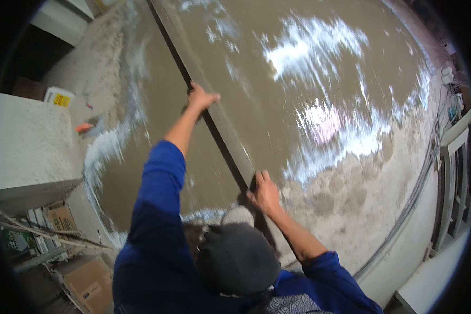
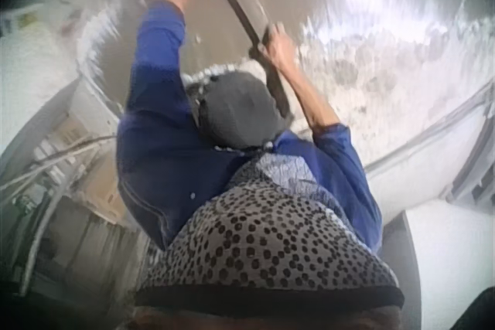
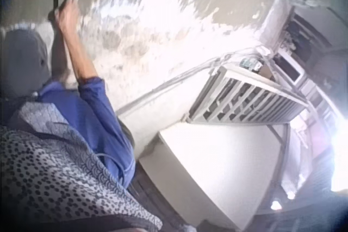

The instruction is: The person uses a trowel to spread wet concrete on a floor, then uses a long straightedge to level and smooth the surface. The person moves the straightedge back and forth across the floor to create a flat finish.

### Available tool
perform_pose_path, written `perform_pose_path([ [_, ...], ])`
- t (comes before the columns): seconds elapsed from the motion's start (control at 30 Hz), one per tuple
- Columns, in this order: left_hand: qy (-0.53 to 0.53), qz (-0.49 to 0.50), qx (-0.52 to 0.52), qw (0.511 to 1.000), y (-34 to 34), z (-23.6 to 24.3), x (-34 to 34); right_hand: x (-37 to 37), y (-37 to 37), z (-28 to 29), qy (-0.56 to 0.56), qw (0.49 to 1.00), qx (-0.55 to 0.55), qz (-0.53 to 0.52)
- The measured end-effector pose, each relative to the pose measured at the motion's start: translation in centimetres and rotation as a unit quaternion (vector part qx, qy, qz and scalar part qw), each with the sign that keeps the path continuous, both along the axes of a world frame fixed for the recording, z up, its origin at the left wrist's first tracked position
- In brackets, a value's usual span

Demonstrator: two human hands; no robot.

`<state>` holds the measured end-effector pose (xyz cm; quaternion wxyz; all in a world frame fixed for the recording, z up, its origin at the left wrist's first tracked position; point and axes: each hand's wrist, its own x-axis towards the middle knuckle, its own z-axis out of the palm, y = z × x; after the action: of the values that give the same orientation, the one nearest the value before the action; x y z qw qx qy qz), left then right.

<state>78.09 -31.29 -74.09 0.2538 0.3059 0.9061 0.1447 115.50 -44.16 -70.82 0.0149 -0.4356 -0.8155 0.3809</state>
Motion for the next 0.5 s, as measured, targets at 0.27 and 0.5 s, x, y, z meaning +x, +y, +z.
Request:
perform_pose_path([
  [0.27, -0.033, 0.001, 0.0, 0.999, -2.5, -0.6, 3.0, 3.5, -2.7, -0.8, -0.029, 0.999, -0.038, 0.02],
  [0.5, -0.038, -0.013, 0.017, 0.999, -5.0, 1.3, 8.8, 7.7, -4.6, 0.0, 0.023, 0.999, 0.032, 0.017],
])
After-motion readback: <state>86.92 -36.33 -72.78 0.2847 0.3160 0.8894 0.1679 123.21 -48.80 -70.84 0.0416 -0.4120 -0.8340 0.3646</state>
